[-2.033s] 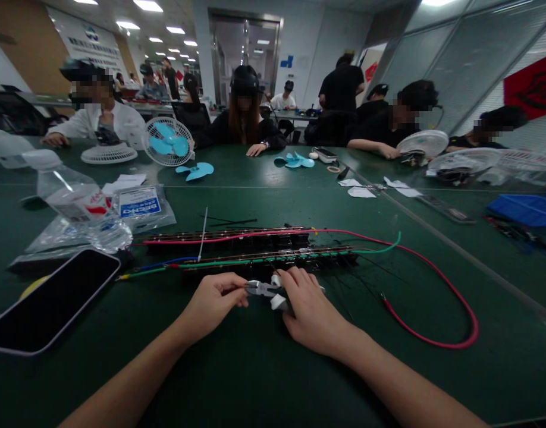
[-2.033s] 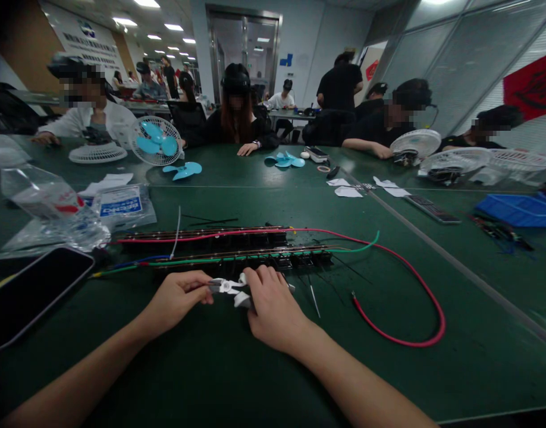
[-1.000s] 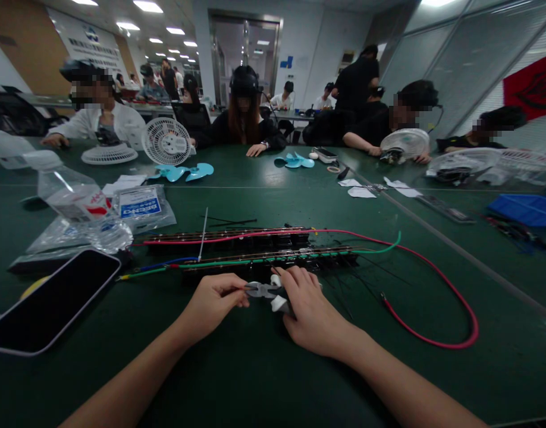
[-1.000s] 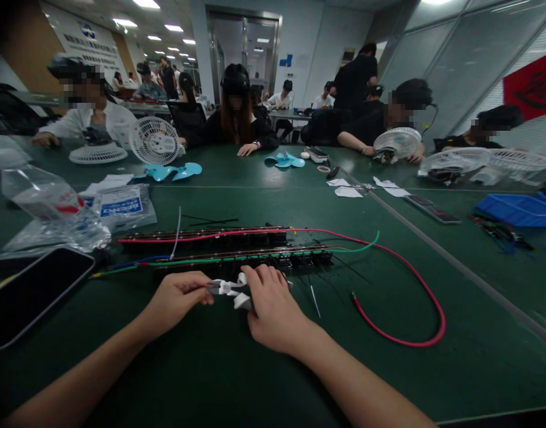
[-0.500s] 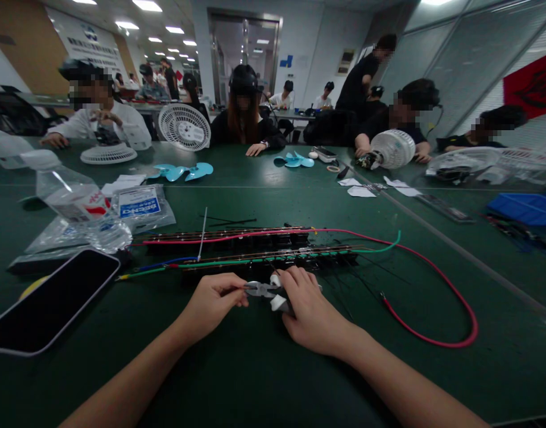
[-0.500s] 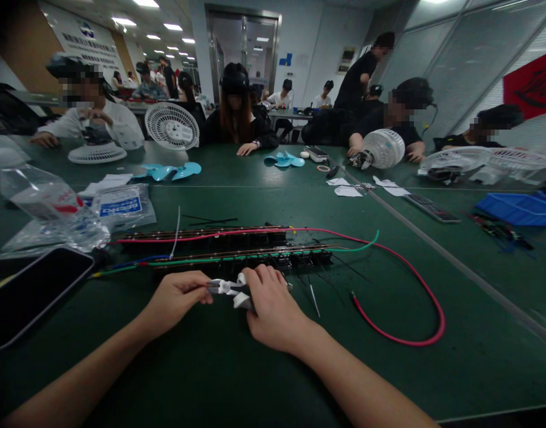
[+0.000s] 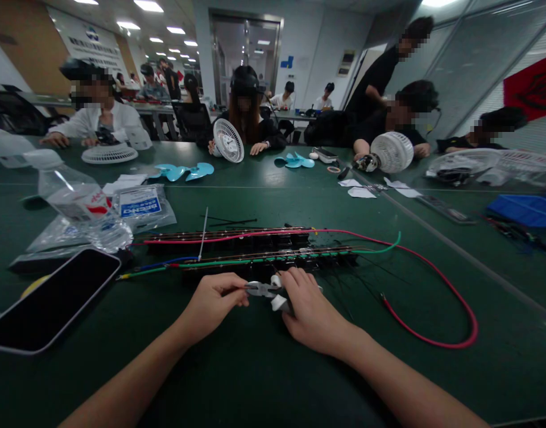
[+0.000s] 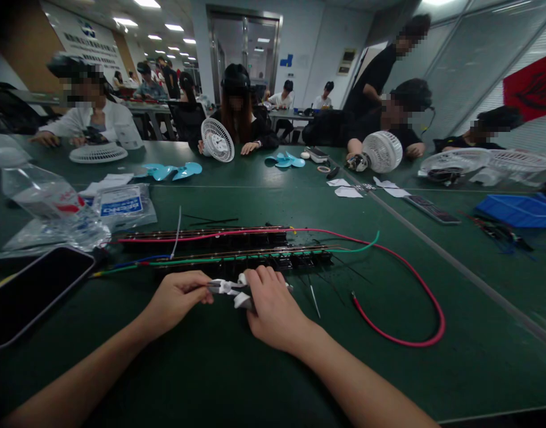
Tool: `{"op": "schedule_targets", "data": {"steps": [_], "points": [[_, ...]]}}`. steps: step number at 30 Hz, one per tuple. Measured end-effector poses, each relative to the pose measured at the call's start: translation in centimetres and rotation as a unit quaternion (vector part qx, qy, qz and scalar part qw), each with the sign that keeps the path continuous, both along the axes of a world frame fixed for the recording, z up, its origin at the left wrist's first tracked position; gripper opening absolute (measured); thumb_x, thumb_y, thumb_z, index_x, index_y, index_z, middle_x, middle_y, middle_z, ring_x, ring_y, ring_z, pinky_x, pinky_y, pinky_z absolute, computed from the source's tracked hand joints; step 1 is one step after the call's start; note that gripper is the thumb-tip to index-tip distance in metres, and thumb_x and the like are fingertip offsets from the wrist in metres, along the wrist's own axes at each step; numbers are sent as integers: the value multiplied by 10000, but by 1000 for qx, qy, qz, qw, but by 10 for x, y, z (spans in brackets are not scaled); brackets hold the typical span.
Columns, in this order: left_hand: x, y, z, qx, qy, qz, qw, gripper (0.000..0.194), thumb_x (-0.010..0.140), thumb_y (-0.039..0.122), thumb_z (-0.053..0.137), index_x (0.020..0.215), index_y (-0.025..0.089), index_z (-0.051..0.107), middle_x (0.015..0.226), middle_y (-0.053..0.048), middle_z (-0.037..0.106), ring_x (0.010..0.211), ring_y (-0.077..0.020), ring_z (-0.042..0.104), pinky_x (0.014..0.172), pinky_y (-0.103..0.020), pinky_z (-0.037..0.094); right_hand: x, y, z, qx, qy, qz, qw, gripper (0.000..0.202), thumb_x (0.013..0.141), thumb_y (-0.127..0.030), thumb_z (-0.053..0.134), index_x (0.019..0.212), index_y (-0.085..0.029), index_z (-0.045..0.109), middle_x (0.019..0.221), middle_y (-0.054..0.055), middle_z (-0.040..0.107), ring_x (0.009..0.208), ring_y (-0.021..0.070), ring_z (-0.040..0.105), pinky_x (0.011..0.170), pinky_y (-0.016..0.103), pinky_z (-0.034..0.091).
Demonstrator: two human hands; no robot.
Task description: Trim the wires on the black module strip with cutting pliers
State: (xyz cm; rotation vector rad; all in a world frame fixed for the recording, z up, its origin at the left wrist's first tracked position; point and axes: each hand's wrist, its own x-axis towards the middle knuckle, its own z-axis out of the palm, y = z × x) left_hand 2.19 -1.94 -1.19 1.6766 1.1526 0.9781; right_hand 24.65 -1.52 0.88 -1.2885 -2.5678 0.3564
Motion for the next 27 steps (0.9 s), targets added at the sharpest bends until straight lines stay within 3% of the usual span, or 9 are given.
{"op": "schedule_targets", "data": {"steps": [27], "points": [[-1, 0, 0, -7, 23, -5, 1000, 144, 824, 177, 583, 772, 161, 717, 713, -23, 666, 667, -148, 605, 627, -254, 460, 0, 0, -4, 16, -21, -13, 1000, 464, 737, -119, 554, 1190, -155, 462, 1110, 118, 534, 977, 255, 470, 849, 409, 391]]}}
